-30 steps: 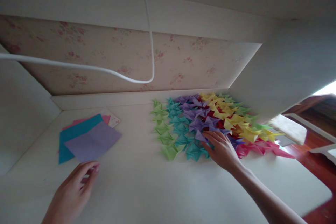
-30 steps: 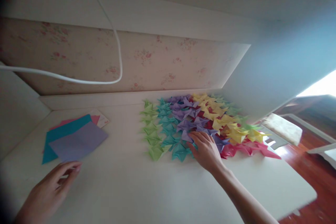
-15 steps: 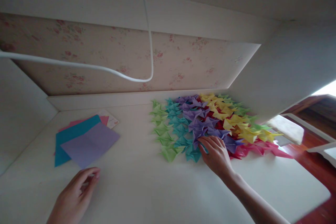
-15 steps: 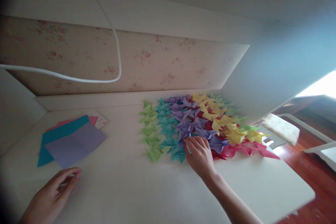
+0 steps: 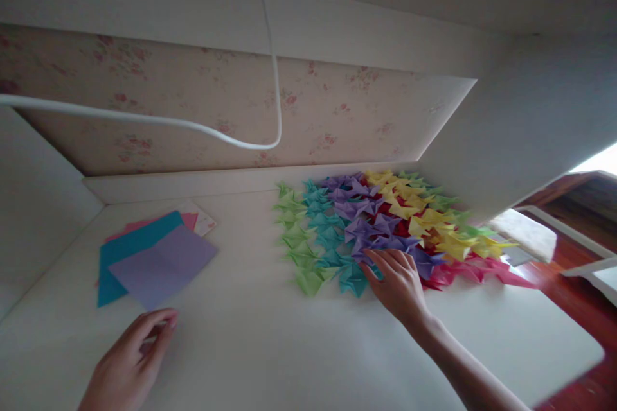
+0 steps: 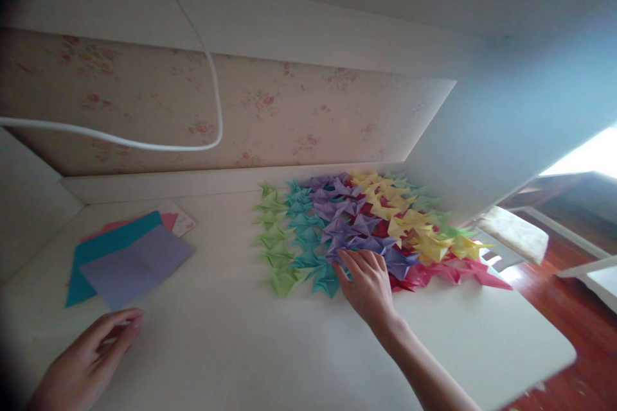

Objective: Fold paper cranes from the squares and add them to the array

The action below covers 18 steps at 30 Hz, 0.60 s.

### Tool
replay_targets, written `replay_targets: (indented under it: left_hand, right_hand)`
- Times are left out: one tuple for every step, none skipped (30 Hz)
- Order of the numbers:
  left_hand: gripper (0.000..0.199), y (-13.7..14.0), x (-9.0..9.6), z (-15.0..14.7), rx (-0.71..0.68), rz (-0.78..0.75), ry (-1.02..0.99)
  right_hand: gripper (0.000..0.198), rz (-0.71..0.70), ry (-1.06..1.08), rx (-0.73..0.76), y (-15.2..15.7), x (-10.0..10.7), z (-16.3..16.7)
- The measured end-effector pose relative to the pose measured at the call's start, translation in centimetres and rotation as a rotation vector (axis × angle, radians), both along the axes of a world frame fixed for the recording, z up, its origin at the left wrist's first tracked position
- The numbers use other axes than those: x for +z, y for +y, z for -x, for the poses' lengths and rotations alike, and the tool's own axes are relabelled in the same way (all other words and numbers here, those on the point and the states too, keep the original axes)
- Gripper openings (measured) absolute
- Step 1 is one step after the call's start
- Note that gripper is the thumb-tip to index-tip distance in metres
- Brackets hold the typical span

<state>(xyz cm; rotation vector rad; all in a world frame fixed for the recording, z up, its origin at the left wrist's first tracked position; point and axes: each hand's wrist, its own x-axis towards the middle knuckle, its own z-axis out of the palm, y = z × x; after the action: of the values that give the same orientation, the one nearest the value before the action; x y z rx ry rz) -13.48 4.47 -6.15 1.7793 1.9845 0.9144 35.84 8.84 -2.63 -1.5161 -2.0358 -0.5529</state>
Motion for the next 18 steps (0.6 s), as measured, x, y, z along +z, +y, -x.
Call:
replay_targets:
  left_hand:
    - [0.025, 0.0, 0.0, 0.1, -0.001, 0.023, -0.014]
    - [0.026, -0.1, 0.0, 0.2, -0.006, 0.041, -0.023]
    - [0.027, -0.1, 0.0, 0.3, -0.003, 0.042, -0.013]
    - [0.028, -0.1, 0.0, 0.4, -0.004, 0.039, 0.005]
    - [0.028, -0.1, 0.2, 0.4, -0.009, 0.036, 0.029]
    - [0.028, 0.0, 0.4, 0.3, -0.015, 0.024, 0.063]
    - [0.028, 0.1, 0.6, 0.2, -0.027, -0.003, 0.108]
    - [0.028, 0.2, 1.0, 0.1, -0.045, -0.040, 0.164]
    - [0.030, 0.4, 1.3, 0.0, -0.069, -0.093, 0.233]
    - [0.032, 0.7, 1.5, 0.0, -0.107, -0.148, 0.306]
    - [0.035, 1.0, 1.7, 0.0, -0.141, -0.184, 0.384]
    - [0.039, 1.5, 1.7, 0.1, -0.169, -0.194, 0.459]
    - [0.043, 1.9, 1.6, 0.3, -0.187, -0.189, 0.523]
    - [0.048, 2.4, 1.4, 0.5, -0.196, -0.192, 0.574]
    - [0.053, 2.8, 1.2, 0.9, -0.213, -0.194, 0.608]
    - [0.056, 3.2, 0.9, 1.2, -0.240, -0.177, 0.624]
    - [0.057, 3.5, 0.7, 1.4, -0.277, -0.139, 0.629]
    - [0.055, 3.7, 0.6, 1.6, -0.286, -0.110, 0.634]
  right_hand:
    - [0.016, -0.003, 0.005, 0.000, 0.0, 0.0, -0.1]
    - [0.016, -0.006, 0.010, 0.000, 0.0, -0.1, -0.1]
    - [0.016, -0.009, 0.015, 0.000, 0.0, -0.1, -0.2]
    - [0.016, -0.012, 0.021, 0.000, 0.0, -0.2, -0.2]
    - [0.016, -0.014, 0.027, 0.000, 0.0, -0.2, -0.3]
    - [0.016, -0.016, 0.033, 0.001, 0.0, -0.2, -0.3]
    - [0.017, -0.017, 0.039, 0.002, 0.1, -0.2, -0.3]
    - [0.019, -0.017, 0.046, 0.003, 0.1, -0.1, -0.2]
    - [0.021, -0.017, 0.053, 0.002, 0.1, -0.1, -0.1]
    - [0.025, -0.015, 0.058, 0.000, 0.0, 0.1, -0.1]
    - [0.028, -0.012, 0.066, -0.005, -0.1, 0.2, 0.1]
    - [0.032, -0.011, 0.077, -0.011, -0.2, 0.4, 0.2]
    - [0.035, -0.011, 0.093, -0.017, -0.4, 0.6, 0.3]
    - [0.037, -0.011, 0.112, -0.020, -0.6, 0.7, 0.4]
    - [0.039, -0.011, 0.131, -0.018, -0.9, 0.8, 0.5]
    - [0.040, -0.009, 0.143, -0.011, -1.2, 0.8, 0.6]
    - [0.041, -0.008, 0.148, 0.000, -1.6, 0.8, 0.7]
    - [0.042, -0.002, 0.145, 0.014, -1.9, 0.7, 0.8]
